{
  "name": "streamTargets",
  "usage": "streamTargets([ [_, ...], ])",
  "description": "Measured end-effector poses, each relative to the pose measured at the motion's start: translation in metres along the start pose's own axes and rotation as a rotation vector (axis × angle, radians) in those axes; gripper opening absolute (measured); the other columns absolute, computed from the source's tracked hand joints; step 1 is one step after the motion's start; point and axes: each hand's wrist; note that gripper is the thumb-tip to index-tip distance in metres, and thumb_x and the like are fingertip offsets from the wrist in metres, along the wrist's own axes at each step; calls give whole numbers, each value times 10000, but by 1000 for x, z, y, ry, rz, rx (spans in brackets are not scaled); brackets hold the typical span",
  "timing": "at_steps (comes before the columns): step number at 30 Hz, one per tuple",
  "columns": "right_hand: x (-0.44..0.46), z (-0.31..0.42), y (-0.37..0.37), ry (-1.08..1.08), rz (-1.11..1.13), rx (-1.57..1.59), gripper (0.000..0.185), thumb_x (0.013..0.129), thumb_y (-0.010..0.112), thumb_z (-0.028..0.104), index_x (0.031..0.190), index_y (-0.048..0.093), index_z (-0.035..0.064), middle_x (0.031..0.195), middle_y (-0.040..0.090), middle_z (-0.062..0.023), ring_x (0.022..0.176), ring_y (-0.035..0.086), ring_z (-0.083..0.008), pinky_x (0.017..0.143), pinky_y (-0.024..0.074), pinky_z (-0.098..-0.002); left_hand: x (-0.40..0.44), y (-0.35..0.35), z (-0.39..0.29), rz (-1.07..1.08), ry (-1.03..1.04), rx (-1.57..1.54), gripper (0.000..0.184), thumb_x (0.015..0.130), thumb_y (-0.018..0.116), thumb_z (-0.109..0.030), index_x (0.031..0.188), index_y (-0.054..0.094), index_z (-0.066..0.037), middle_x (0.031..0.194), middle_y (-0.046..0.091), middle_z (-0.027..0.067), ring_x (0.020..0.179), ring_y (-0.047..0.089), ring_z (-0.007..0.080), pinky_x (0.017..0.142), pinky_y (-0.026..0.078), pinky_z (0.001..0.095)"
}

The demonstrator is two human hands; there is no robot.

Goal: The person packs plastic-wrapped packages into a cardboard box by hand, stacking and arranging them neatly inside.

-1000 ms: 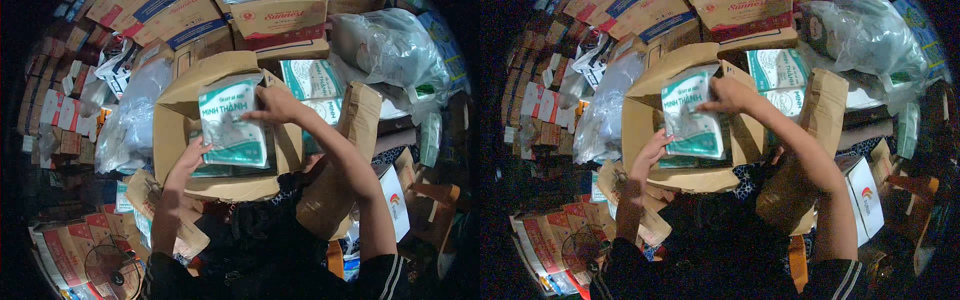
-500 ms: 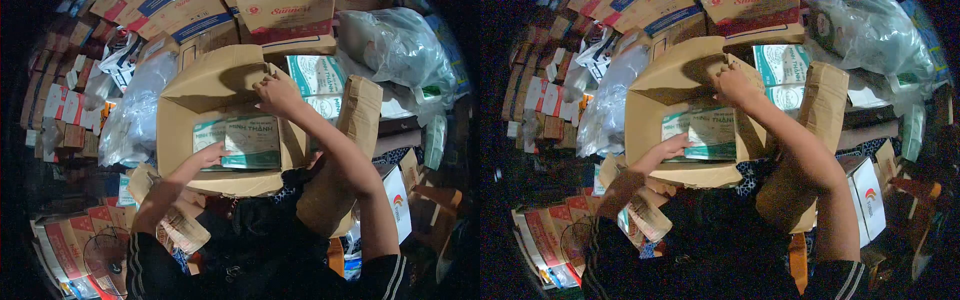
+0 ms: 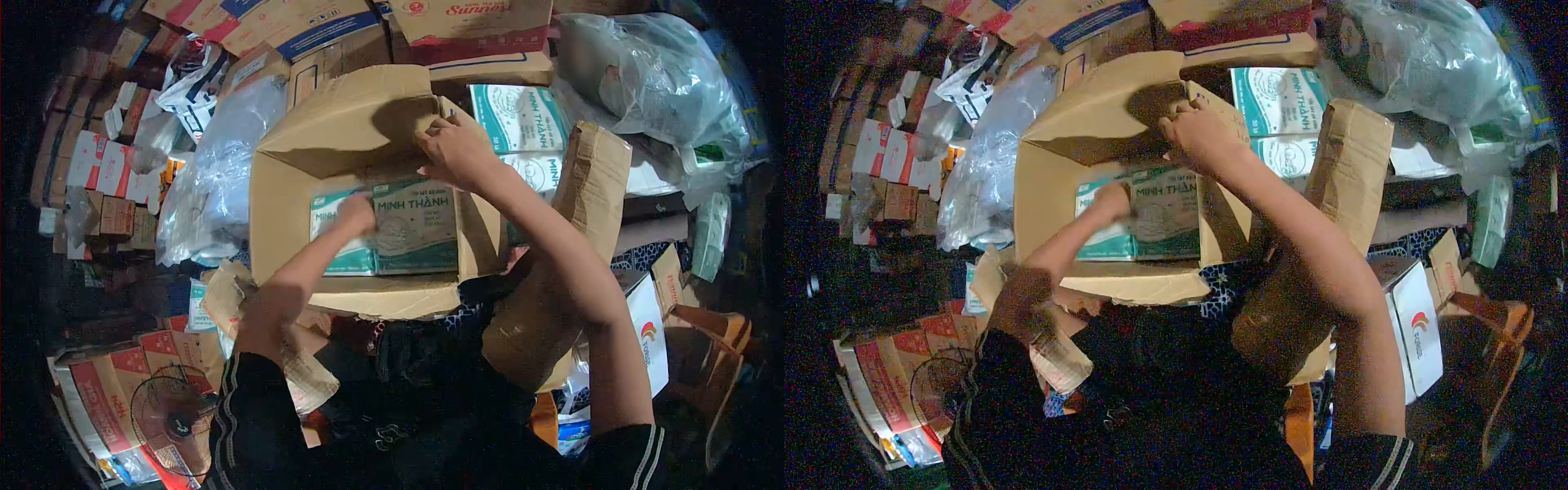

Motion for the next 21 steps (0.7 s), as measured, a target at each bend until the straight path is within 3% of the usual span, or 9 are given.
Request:
streamTargets([
  [1,-1,1,2,12,16,1,536,762,684,429,1113,567,41,941,647,-144,1052,561,-294,928,379,-438,18,2,10,-127,-44,-172,428,699,714,-290,1035,668,-29,1011,670,185,967,635,343,816,513,421],
  [4,6,1,0,52,68,-12,526,764,683,418,1122,568,51,960,646,-137,1074,555,-282,959,364,-429,27,-18,2,-52,30,-274,426,711,718,-331,1011,673,-31,1010,670,184,969,636,333,801,515,416],
  [6,6,7,-10,97,135,-21,512,768,683,386,1154,569,71,990,645,-118,1082,557,-256,1014,335,-403,82,31,25,-192,219,-57,405,719,725,-329,991,674,-33,988,675,182,956,640,321,780,520,410],
  [8,5,6,-11,88,138,-25,503,772,678,383,1156,571,76,988,647,-105,1087,555,-250,1013,334,-401,81,32,26,-179,330,86,419,730,725,-350,997,665,-33,978,676,184,946,643,313,769,521,410],
  [10,1,4,-6,48,86,-11,483,782,662,387,1134,573,68,975,649,-116,1084,554,-269,992,347,-419,68,20,29,-11,365,148,466,743,716,-394,1029,645,-32,982,672,190,937,644,308,771,517,416],
  [12,-2,-4,7,-30,-17,6,459,797,637,397,1086,576,46,951,652,-153,1074,552,-314,950,375,-456,39,14,32,11,247,-398,555,727,709,-456,1095,610,-53,974,668,192,918,638,343,781,509,430],
  [14,-2,-11,23,-49,-59,-64,412,808,616,339,1093,578,45,955,653,-154,1066,558,-314,975,365,-458,27,9,27,-121,199,-625,635,709,710,-502,1152,574,-69,1015,651,193,937,622,366,802,501,441],
  [18,-1,3,3,4,53,-9,346,816,575,244,1098,578,44,948,654,-159,1057,567,-316,1007,356,-463,40,15,-10,-555,210,-300,822,615,771,-545,1262,505,-115,1272,527,181,1154,502,380,934,448,453],
  [21,-1,3,7,-2,-24,-4,329,808,569,218,1087,580,43,941,651,-164,1049,573,-316,973,383,-481,57,22,-46,-417,598,-237,942,556,788,-588,1323,463,-148,1381,424,163,1277,385,354,1027,366,472],
])
Point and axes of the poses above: each hand's wrist, its own x-axis towards the middle knuckle, its own y-axis out of the palm, z = x × y
